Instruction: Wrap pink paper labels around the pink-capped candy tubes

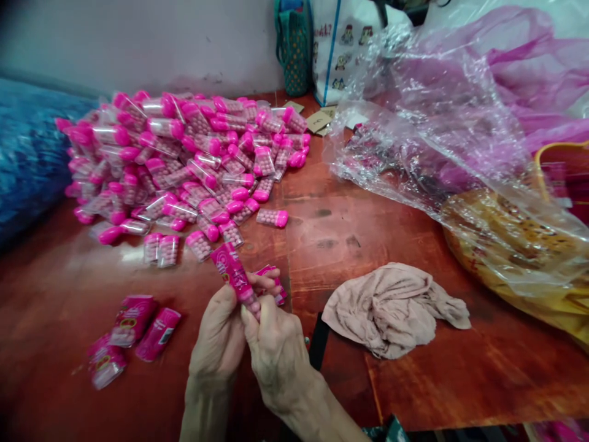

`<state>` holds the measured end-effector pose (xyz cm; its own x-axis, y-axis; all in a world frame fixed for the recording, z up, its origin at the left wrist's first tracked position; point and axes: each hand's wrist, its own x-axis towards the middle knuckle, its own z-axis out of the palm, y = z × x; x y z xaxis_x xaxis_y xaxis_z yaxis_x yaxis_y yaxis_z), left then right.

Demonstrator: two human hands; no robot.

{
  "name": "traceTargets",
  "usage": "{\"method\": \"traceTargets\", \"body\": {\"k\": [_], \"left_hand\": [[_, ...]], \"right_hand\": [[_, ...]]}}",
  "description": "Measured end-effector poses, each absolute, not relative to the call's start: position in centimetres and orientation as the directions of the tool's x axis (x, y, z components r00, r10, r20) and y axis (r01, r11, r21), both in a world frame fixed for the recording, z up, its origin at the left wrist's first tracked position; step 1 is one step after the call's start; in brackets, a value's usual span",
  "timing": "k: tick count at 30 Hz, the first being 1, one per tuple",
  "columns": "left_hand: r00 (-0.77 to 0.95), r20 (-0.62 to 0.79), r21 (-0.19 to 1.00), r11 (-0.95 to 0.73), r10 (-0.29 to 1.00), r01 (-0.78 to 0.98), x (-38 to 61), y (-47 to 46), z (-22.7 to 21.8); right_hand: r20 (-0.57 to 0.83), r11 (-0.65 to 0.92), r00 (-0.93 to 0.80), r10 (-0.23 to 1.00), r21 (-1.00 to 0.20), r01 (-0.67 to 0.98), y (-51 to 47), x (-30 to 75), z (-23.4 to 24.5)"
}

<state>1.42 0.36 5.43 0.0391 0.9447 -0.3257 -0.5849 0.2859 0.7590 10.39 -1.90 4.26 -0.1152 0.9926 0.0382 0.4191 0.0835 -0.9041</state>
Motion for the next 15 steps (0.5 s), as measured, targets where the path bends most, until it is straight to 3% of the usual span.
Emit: {"method": "traceTargets", "body": {"k": [5, 15], "left_hand": [[0.053, -0.268, 0.73, 0.238, 0.962, -0.64, 1.1, 0.2, 4.7], [0.133, -0.357, 0.702, 0.36, 0.924, -0.615, 0.9, 0.1, 4.2]], "right_hand": [[-0.093, -0.02, -0.228, 0.969, -0.952, 0.305, -1.5, 10.8, 5.0], [-0.214, -0.208, -0.255, 0.943, -0.977, 0.05, -1.1, 11.3, 5.3]]}}
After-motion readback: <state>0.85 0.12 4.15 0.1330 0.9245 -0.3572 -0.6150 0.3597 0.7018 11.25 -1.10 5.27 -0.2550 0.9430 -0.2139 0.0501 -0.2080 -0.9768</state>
